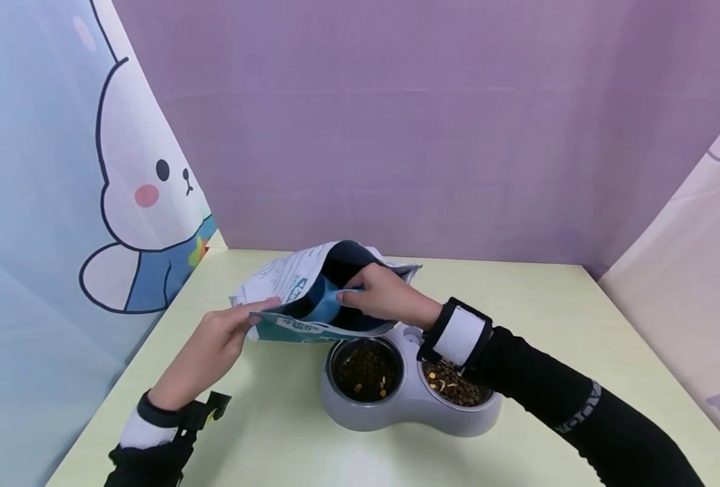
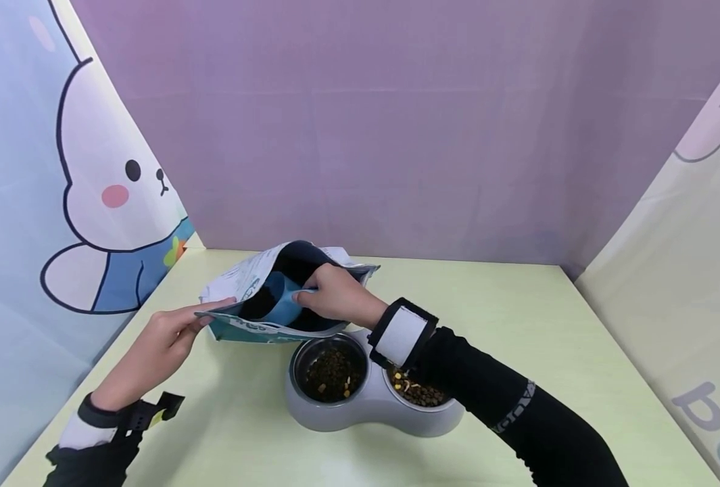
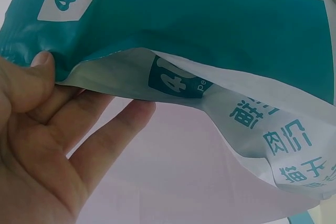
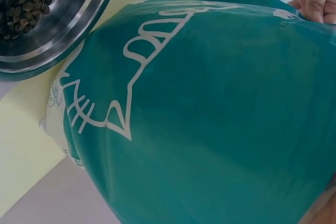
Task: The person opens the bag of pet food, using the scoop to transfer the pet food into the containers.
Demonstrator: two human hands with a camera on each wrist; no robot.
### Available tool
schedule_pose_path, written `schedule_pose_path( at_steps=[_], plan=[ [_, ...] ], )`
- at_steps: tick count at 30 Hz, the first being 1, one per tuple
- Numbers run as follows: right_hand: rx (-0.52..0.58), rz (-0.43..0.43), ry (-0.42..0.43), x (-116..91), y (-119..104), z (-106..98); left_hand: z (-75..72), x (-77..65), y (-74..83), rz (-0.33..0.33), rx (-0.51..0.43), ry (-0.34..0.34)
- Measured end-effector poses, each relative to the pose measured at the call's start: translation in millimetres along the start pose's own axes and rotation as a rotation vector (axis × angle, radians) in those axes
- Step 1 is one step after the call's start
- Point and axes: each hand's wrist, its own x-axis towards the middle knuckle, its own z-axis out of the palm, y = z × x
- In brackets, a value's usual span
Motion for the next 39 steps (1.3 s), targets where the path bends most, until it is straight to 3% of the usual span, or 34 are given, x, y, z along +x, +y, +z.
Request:
schedule_pose_path(
  at_steps=[12, 21, 39],
  plan=[
    [0.007, 0.016, 0.011, -7.6, -3.0, -1.4, 1.9, 2.0, -0.3, 0.000, 0.004, 0.003],
    [0.054, 0.000, -0.004, -14.9, -5.0, 0.8, 1.3, -5.3, 1.5, 0.002, 0.017, 0.019],
    [0.202, 0.095, -0.010, -25.5, 1.7, -12.7, 4.5, -2.9, 2.1, 0.030, 0.002, 0.031]
  ],
)
